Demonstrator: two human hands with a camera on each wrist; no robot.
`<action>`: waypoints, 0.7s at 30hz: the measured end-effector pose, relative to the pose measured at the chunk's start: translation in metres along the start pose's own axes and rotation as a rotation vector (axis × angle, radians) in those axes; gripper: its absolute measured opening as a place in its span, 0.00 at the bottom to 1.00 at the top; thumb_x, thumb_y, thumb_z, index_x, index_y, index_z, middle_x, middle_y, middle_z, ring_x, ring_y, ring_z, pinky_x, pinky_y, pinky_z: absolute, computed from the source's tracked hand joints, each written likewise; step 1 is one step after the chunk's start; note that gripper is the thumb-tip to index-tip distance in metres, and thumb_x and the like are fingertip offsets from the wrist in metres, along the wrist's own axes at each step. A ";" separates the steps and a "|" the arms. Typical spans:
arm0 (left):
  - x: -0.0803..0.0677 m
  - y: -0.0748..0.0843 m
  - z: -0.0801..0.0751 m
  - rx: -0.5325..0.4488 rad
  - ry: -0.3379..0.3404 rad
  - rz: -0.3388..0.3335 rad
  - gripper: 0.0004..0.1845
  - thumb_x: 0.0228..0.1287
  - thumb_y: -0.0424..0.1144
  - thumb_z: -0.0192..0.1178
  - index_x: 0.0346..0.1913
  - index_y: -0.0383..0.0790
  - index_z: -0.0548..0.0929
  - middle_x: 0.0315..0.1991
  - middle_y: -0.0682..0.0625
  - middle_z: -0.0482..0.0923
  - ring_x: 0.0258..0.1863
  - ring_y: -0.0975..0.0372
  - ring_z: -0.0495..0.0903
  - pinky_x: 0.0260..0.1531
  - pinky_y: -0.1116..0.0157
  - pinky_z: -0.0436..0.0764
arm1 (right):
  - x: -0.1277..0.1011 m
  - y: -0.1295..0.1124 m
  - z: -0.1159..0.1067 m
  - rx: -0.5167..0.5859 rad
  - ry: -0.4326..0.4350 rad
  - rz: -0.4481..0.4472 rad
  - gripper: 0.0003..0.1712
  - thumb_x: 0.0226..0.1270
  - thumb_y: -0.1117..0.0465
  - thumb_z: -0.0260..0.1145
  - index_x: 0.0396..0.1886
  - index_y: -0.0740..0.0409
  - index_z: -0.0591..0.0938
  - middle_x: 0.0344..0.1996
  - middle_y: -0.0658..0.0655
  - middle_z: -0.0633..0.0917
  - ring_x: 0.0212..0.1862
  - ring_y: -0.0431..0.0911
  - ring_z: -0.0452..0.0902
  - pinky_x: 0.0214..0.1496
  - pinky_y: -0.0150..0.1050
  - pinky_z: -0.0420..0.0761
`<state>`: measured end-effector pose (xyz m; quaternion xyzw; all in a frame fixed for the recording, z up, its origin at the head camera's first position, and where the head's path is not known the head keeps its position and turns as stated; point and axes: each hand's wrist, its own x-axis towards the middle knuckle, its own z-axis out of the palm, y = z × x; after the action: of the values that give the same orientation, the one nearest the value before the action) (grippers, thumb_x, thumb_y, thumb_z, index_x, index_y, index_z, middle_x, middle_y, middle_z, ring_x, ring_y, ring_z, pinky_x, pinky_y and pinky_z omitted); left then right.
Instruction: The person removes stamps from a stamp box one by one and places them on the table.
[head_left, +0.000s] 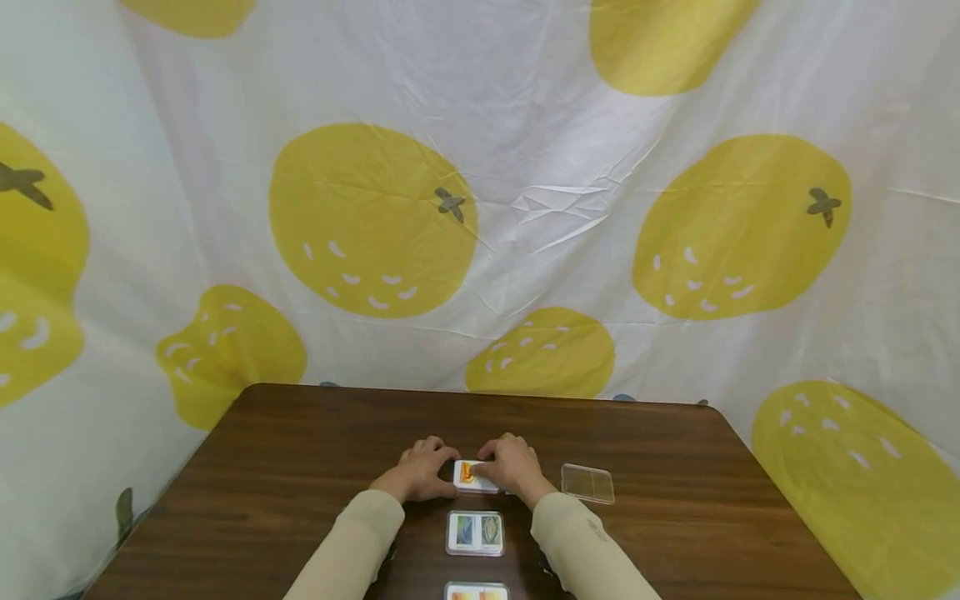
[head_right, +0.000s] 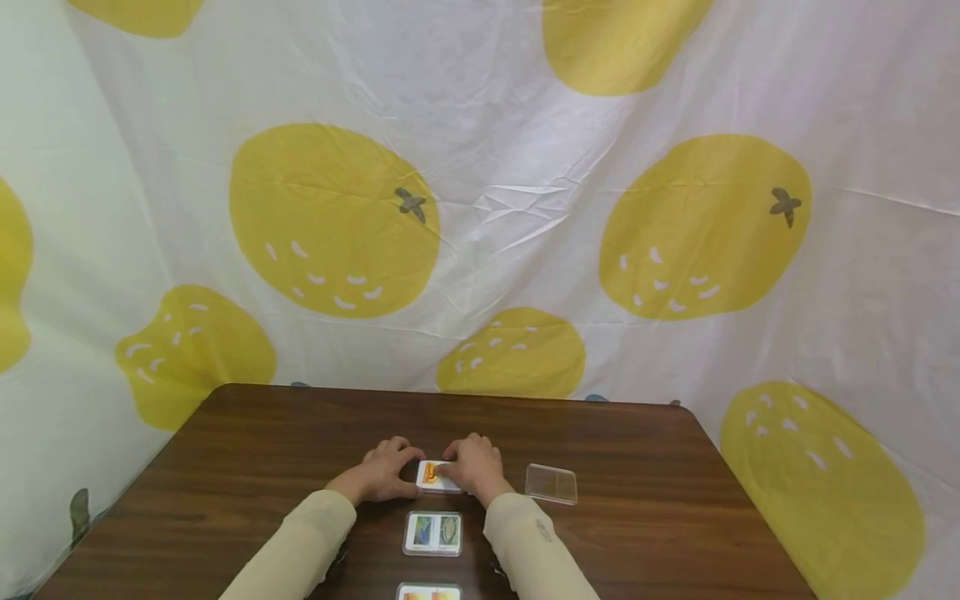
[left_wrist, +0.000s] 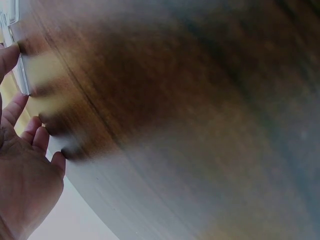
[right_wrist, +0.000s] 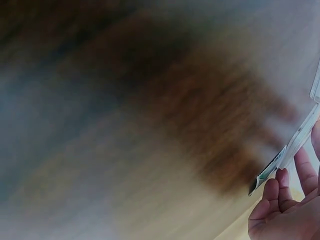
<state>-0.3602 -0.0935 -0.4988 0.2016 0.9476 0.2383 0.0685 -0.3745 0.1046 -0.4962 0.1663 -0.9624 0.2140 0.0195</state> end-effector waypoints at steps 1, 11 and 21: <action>0.000 0.000 0.000 0.000 0.000 0.000 0.27 0.57 0.48 0.71 0.58 0.43 0.78 0.58 0.42 0.67 0.61 0.45 0.64 0.62 0.41 0.60 | 0.000 0.000 -0.001 0.003 -0.001 0.005 0.14 0.58 0.48 0.74 0.39 0.51 0.88 0.40 0.56 0.81 0.50 0.58 0.74 0.54 0.60 0.69; -0.002 0.002 -0.001 0.003 0.006 -0.002 0.28 0.57 0.48 0.71 0.58 0.43 0.78 0.58 0.42 0.67 0.60 0.46 0.65 0.61 0.42 0.61 | 0.000 -0.001 -0.001 0.007 0.010 0.025 0.11 0.59 0.49 0.74 0.34 0.49 0.88 0.38 0.53 0.80 0.49 0.57 0.74 0.52 0.58 0.69; 0.000 -0.001 0.001 0.007 0.004 -0.011 0.28 0.57 0.49 0.71 0.59 0.44 0.78 0.59 0.43 0.67 0.61 0.46 0.64 0.62 0.43 0.61 | -0.002 -0.002 -0.003 0.000 0.031 0.038 0.10 0.60 0.49 0.73 0.32 0.49 0.87 0.37 0.53 0.80 0.48 0.57 0.74 0.51 0.58 0.70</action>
<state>-0.3602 -0.0937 -0.4997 0.1960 0.9496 0.2352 0.0672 -0.3722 0.1048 -0.4927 0.1447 -0.9650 0.2167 0.0303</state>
